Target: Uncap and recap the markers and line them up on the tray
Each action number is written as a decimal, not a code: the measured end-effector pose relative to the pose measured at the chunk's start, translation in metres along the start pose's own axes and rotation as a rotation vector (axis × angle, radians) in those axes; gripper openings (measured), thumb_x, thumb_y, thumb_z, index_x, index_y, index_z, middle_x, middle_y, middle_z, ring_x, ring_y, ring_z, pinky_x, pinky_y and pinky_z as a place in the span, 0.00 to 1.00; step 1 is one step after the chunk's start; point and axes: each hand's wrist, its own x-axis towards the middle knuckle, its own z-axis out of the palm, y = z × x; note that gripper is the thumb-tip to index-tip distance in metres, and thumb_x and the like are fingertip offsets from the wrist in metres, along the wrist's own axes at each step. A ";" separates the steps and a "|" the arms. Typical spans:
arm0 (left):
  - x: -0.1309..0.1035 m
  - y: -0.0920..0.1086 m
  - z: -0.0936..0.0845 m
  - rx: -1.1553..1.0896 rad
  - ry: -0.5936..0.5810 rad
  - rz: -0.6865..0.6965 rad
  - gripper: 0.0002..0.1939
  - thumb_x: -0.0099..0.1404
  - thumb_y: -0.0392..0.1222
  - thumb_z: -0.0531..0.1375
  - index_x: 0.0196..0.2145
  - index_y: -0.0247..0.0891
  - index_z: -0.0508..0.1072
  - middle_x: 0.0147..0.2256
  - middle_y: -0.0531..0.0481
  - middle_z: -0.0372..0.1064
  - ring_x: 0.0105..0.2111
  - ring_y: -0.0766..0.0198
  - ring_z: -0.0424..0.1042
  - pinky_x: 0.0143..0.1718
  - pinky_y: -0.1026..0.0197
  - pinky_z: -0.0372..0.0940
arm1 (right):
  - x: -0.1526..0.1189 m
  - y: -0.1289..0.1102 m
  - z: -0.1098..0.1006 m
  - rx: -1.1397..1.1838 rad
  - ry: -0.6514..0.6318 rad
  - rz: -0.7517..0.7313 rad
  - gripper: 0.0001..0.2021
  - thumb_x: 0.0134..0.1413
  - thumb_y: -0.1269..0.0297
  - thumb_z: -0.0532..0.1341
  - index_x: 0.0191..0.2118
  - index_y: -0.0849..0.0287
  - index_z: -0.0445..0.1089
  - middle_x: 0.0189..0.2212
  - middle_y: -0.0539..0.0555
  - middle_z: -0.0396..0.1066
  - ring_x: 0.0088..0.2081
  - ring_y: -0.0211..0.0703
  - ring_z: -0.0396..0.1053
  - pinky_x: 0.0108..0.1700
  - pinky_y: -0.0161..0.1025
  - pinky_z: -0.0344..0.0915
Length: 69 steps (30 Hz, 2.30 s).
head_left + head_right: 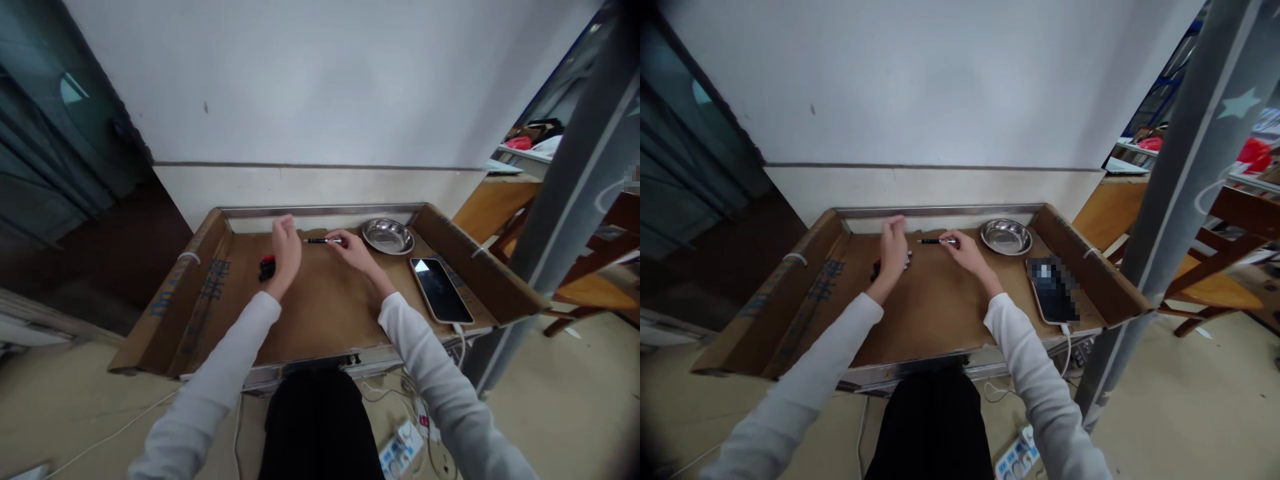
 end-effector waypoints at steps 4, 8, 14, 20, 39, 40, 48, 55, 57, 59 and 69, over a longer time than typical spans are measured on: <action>-0.016 0.000 0.028 -0.066 -0.108 -0.101 0.21 0.69 0.49 0.41 0.53 0.36 0.59 0.53 0.38 0.62 0.54 0.57 0.62 0.55 0.50 0.58 | 0.002 0.009 0.003 0.105 0.112 0.087 0.13 0.51 0.58 0.58 0.39 0.61 0.69 0.34 0.53 0.71 0.28 0.35 0.64 0.35 0.36 0.64; -0.025 0.000 0.033 -0.033 -0.242 0.056 0.22 0.69 0.47 0.43 0.57 0.37 0.57 0.56 0.40 0.59 0.57 0.58 0.58 0.58 0.52 0.54 | 0.003 0.010 0.007 0.410 0.080 0.253 0.11 0.46 0.61 0.62 0.37 0.60 0.69 0.30 0.51 0.71 0.27 0.34 0.65 0.33 0.35 0.65; -0.022 -0.004 0.024 -0.029 -0.355 0.269 0.23 0.69 0.45 0.44 0.60 0.41 0.51 0.59 0.44 0.54 0.58 0.61 0.57 0.58 0.55 0.55 | 0.001 0.002 0.007 0.873 -0.103 0.507 0.10 0.51 0.72 0.56 0.40 0.62 0.69 0.32 0.53 0.73 0.33 0.36 0.71 0.42 0.38 0.68; -0.006 -0.001 0.012 -0.121 -0.195 0.322 0.20 0.68 0.45 0.47 0.56 0.43 0.58 0.50 0.45 0.66 0.49 0.64 0.67 0.51 0.58 0.61 | 0.001 -0.003 0.002 1.082 -0.234 0.601 0.12 0.58 0.68 0.49 0.36 0.63 0.69 0.33 0.55 0.74 0.37 0.36 0.72 0.45 0.35 0.68; 0.005 -0.025 0.000 0.188 -0.629 0.328 0.09 0.61 0.35 0.54 0.40 0.39 0.69 0.39 0.50 0.71 0.40 0.62 0.68 0.43 0.59 0.61 | -0.022 0.009 0.011 0.521 -0.032 0.108 0.12 0.51 0.62 0.61 0.42 0.57 0.70 0.39 0.54 0.73 0.43 0.39 0.70 0.51 0.43 0.64; 0.003 -0.025 0.001 0.234 -0.646 0.357 0.09 0.60 0.35 0.54 0.40 0.39 0.69 0.40 0.50 0.71 0.41 0.61 0.68 0.44 0.57 0.60 | -0.025 0.008 0.014 0.427 -0.088 0.047 0.11 0.52 0.62 0.60 0.42 0.56 0.70 0.40 0.54 0.73 0.44 0.39 0.69 0.52 0.43 0.63; 0.006 -0.021 -0.010 0.326 -0.703 0.335 0.16 0.59 0.31 0.50 0.42 0.43 0.68 0.44 0.52 0.67 0.46 0.60 0.62 0.48 0.54 0.52 | -0.033 0.004 0.004 -0.103 -0.289 -0.201 0.16 0.55 0.64 0.57 0.50 0.53 0.65 0.47 0.54 0.68 0.49 0.42 0.65 0.53 0.44 0.59; -0.004 -0.009 -0.019 0.364 -0.854 0.316 0.14 0.55 0.55 0.59 0.33 0.43 0.72 0.35 0.52 0.65 0.41 0.58 0.62 0.46 0.54 0.51 | -0.031 0.016 -0.017 -0.577 -0.202 -0.114 0.09 0.52 0.57 0.60 0.35 0.56 0.71 0.31 0.53 0.67 0.36 0.43 0.63 0.41 0.40 0.58; -0.007 -0.009 -0.016 0.382 -0.861 0.347 0.13 0.57 0.55 0.58 0.32 0.43 0.71 0.34 0.52 0.64 0.41 0.59 0.62 0.45 0.55 0.50 | -0.030 0.016 -0.016 -0.612 -0.194 -0.095 0.09 0.54 0.57 0.59 0.35 0.56 0.71 0.31 0.53 0.67 0.36 0.42 0.63 0.40 0.38 0.57; -0.008 -0.010 -0.012 0.411 -0.840 0.384 0.11 0.60 0.52 0.57 0.32 0.42 0.70 0.34 0.52 0.64 0.40 0.59 0.62 0.45 0.56 0.50 | -0.030 0.014 -0.014 -0.650 -0.171 -0.081 0.08 0.54 0.58 0.59 0.36 0.56 0.70 0.32 0.53 0.67 0.36 0.43 0.63 0.39 0.38 0.55; -0.009 -0.018 0.006 0.589 -0.568 0.439 0.09 0.63 0.45 0.54 0.38 0.38 0.65 0.37 0.47 0.63 0.41 0.56 0.60 0.42 0.56 0.52 | -0.026 0.013 0.001 -0.729 -0.055 -0.060 0.07 0.56 0.61 0.56 0.39 0.57 0.66 0.34 0.54 0.68 0.36 0.44 0.64 0.36 0.38 0.51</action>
